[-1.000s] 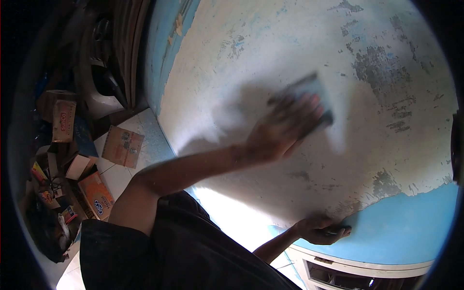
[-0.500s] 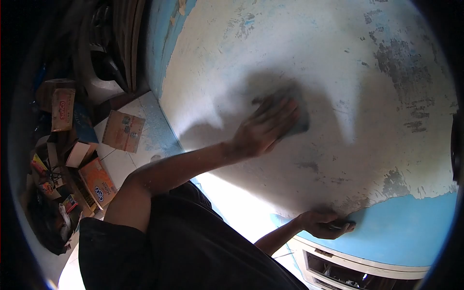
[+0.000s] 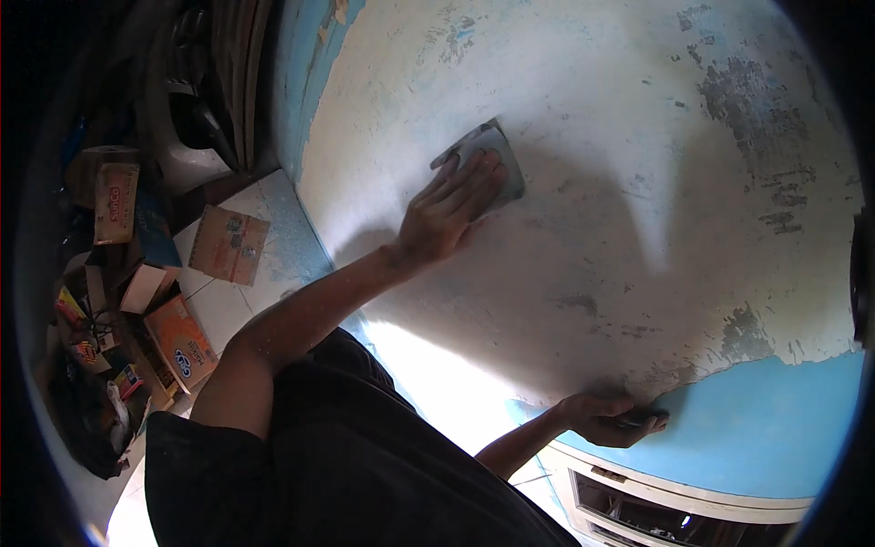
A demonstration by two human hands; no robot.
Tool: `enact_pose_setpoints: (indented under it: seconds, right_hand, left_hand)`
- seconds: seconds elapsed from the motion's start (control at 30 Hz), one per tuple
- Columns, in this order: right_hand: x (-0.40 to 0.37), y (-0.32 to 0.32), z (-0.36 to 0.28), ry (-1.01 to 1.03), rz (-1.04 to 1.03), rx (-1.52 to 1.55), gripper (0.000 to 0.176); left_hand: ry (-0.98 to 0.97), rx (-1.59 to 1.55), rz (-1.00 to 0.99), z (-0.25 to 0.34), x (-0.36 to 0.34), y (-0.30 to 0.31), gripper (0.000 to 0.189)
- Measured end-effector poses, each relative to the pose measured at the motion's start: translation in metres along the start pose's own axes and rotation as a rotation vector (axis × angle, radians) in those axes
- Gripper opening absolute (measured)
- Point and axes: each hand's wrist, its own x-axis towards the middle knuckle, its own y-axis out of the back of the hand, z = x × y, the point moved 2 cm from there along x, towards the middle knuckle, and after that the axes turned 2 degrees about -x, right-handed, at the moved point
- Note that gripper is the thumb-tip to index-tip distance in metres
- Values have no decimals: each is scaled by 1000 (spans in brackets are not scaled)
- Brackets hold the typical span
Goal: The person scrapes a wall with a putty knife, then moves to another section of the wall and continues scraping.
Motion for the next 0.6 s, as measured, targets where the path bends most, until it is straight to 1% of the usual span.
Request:
enact_pose_setpoints:
  seconds: [0.03,0.07,0.13,0.23,0.33,0.4,0.43,0.5,0.6]
  right_hand:
    - [0,0,0,4,-2,7,39]
    - [0,2,1,0,-2,8,39]
    - [-1,0,0,-17,6,13,39]
    - [-1,1,2,-4,5,1,39]
    - [-3,2,4,-10,8,6,39]
    - [-5,1,6,-21,19,15,39]
    - [-6,1,6,-23,22,23,39]
    - [-6,2,6,-22,19,29,40]
    - [-5,1,6,-28,30,61,40]
  left_hand:
    - [-1,18,-40,-1,-4,4,52]
    - [-19,16,-5,-3,-3,3,51]
    - [-64,20,67,-7,36,13,49]
    - [7,-20,187,-15,73,16,48]
    - [79,22,90,-12,44,12,54]
    - [78,44,5,-17,3,4,56]
    - [82,56,-36,-16,-4,4,58]
    - [40,54,-3,-20,6,5,59]
    - [19,35,66,-22,46,14,58]
